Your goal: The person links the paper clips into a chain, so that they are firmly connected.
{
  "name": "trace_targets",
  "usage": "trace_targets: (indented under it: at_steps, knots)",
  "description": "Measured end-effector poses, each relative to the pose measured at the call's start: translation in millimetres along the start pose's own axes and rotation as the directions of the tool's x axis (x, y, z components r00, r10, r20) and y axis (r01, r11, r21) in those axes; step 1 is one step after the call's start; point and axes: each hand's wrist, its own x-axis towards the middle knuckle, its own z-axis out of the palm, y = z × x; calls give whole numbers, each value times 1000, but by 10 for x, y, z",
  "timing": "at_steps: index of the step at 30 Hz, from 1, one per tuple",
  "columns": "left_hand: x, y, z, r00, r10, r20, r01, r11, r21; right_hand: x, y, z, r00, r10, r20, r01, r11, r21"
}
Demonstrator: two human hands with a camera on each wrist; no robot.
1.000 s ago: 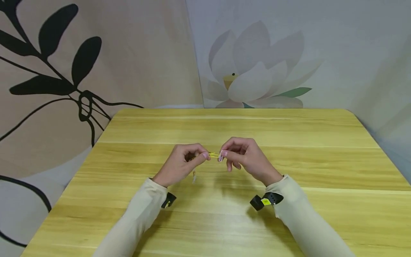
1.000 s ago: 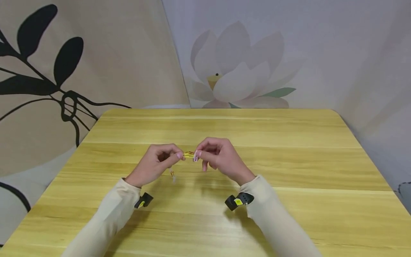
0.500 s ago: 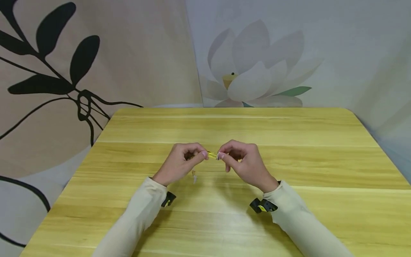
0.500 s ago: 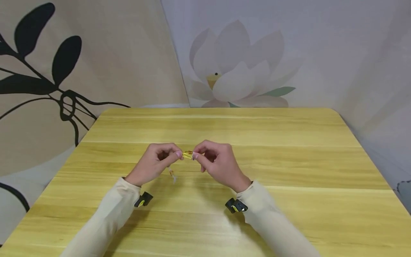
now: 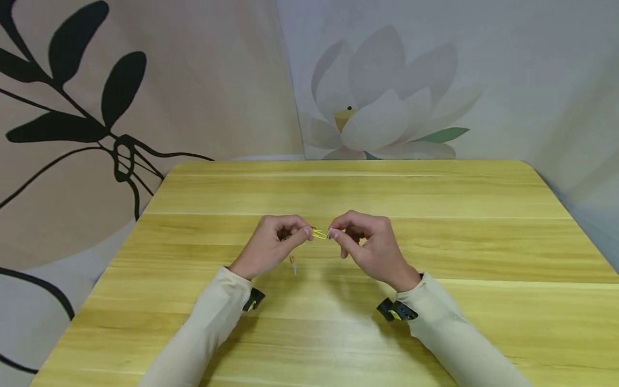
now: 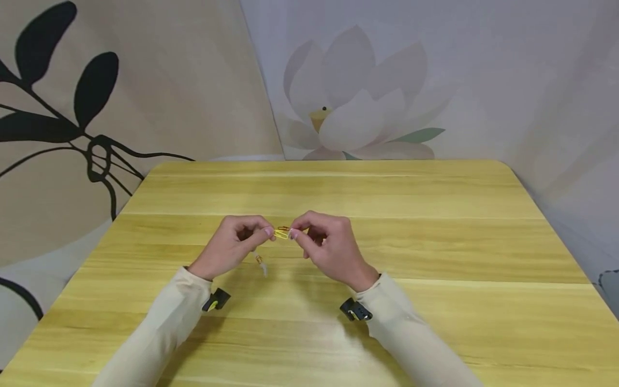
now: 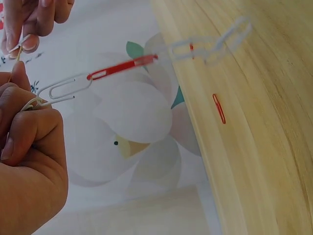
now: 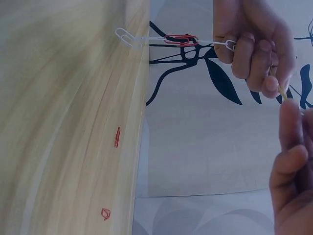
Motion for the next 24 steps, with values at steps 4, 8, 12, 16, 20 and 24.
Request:
trace_targets:
  at_steps: [4,8,12,16,20,24]
  knots:
    - [15,7,0,1000,-3,-4,3,1000,-7,26,-2,-9,1000,-25,11,25,1000,-10]
    - [26,15,8,1000,0,-6,0,1000,-21,40,25,-6,997,-79,9,79,995,-59]
    - [37,25,15,1000,-3,-11,3,999,-35,47,53,-10,991,-136,12,136,982,-128]
    - [49,42,21,1000,-3,-10,2,999,-39,53,68,-23,989,-148,22,150,977,-151]
    - [66,55,32,1000,8,-10,-9,999,-47,45,97,-40,990,-130,49,136,979,-150]
    - [78,56,42,1000,14,-17,-15,999,-48,23,103,-69,992,-72,99,86,986,-146]
